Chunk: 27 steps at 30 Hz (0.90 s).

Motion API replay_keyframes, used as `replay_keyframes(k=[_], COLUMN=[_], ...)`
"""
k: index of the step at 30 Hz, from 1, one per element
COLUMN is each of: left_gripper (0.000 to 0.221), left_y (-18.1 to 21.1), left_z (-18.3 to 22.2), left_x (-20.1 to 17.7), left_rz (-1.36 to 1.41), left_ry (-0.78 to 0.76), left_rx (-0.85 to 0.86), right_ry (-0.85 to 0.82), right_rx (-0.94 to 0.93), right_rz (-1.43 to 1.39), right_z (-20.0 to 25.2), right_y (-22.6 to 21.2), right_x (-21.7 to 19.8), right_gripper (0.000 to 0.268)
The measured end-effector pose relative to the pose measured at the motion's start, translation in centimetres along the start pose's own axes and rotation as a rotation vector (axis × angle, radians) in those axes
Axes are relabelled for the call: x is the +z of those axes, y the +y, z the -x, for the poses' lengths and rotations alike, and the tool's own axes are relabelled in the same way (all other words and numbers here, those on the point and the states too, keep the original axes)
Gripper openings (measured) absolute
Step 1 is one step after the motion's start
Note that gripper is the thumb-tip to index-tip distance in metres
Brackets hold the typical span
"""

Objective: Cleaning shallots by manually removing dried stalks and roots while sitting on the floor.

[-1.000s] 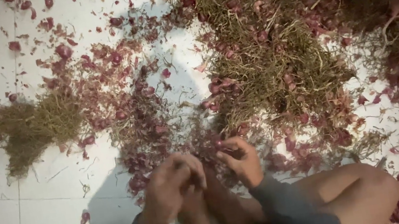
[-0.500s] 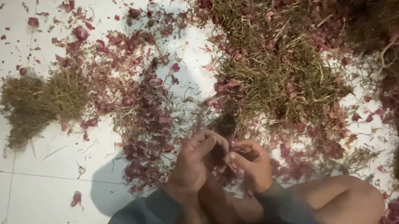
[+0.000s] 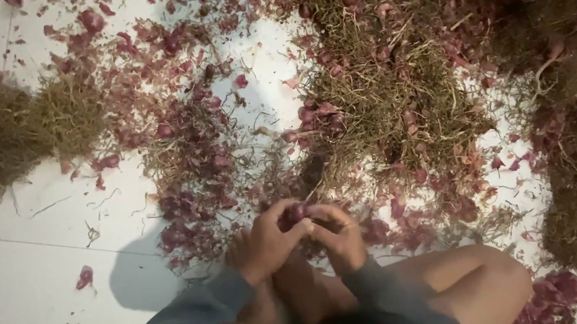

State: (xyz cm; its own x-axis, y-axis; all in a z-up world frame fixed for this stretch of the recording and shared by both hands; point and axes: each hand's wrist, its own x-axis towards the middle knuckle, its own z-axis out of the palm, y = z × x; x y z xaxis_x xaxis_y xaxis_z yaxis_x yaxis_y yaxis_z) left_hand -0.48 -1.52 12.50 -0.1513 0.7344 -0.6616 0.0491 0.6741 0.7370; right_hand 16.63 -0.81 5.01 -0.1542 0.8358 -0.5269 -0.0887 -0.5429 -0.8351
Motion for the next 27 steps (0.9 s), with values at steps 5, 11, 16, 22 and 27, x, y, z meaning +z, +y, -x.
replay_keyframes(k=[5,11,16,22,27], left_gripper=[0.041,0.019,0.015,0.019,0.012], left_y=[-0.4,0.9,-7.4,-11.1,-5.0], left_z=[0.1,1.2,-2.2,-1.4,0.1], left_x=[-0.2,-1.6,-0.3,-1.2,-6.1], left_rz=[-0.604,-0.416,-0.332,-0.114,0.143], left_ry=[-0.064,-0.285,-0.265,-0.456,-0.484], left_rx=[-0.163,-0.013,0.122,0.189,0.178], right_ry=[0.08,0.155,0.192,0.288,0.43], right_rx=[0.296,0.281,0.212,0.116,0.14], right_rz=[-0.404,-0.367,-0.435,-0.451,-0.309], right_z=[-0.8,-5.4,-9.0,-10.8,-13.7], right_y=[0.1,-3.4,-4.4,-6.7,-2.4], right_x=[1.7,0.0,-5.1,-8.8,-16.6], right_gripper=[0.065,0.013,0.007,0.005,0.017])
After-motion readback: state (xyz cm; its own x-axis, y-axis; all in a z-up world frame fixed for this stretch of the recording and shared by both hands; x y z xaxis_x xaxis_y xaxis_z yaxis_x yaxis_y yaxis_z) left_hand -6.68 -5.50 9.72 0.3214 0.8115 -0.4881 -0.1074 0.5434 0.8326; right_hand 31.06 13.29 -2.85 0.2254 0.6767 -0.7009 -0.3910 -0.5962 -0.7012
